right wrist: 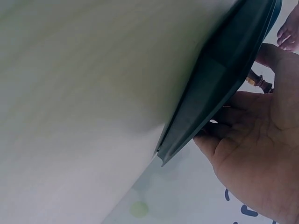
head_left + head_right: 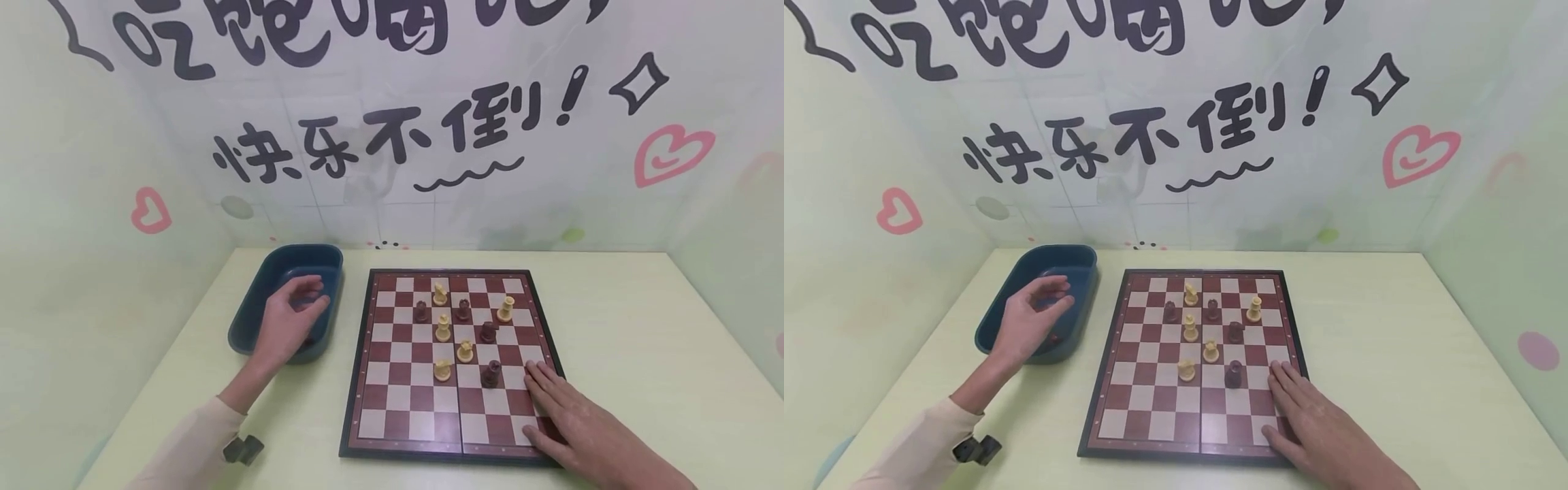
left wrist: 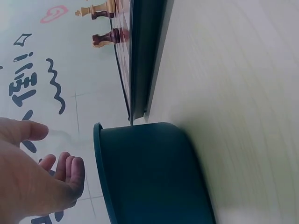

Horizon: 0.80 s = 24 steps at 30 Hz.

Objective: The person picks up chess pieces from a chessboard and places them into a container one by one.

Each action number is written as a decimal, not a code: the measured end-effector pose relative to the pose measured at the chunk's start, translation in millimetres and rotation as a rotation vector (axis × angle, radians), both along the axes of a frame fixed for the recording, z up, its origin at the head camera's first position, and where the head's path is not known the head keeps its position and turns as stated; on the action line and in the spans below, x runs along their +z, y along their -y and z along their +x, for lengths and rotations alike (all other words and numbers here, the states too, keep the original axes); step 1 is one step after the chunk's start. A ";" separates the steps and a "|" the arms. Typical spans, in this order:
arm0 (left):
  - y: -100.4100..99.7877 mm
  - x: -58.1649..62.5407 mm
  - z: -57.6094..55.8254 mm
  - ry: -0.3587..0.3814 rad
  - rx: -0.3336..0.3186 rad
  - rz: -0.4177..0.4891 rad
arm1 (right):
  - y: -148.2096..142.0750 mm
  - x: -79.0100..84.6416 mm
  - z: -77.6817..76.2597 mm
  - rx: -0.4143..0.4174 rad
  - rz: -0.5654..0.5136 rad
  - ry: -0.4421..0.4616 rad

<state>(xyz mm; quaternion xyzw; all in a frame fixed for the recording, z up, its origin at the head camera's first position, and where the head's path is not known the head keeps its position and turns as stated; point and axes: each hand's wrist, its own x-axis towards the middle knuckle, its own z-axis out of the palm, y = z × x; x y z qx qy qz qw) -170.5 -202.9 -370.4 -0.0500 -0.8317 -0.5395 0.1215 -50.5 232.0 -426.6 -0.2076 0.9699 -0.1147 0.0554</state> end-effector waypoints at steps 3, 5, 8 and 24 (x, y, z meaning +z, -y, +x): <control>-2.9 -1.9 0.7 -0.003 -0.016 0.002 | -0.5 0.0 -0.4 0.003 0.004 -0.003; -5.2 -3.5 2.3 -0.006 -0.023 -0.004 | -1.1 -0.7 -0.6 0.011 0.008 -0.012; -9.9 -5.1 4.9 -0.004 -0.035 0.003 | -2.3 -2.7 -0.5 0.027 0.018 -0.034; -45.8 -12.5 18.8 0.087 -0.264 0.196 | -6.0 -9.2 3.2 0.053 -0.015 -0.094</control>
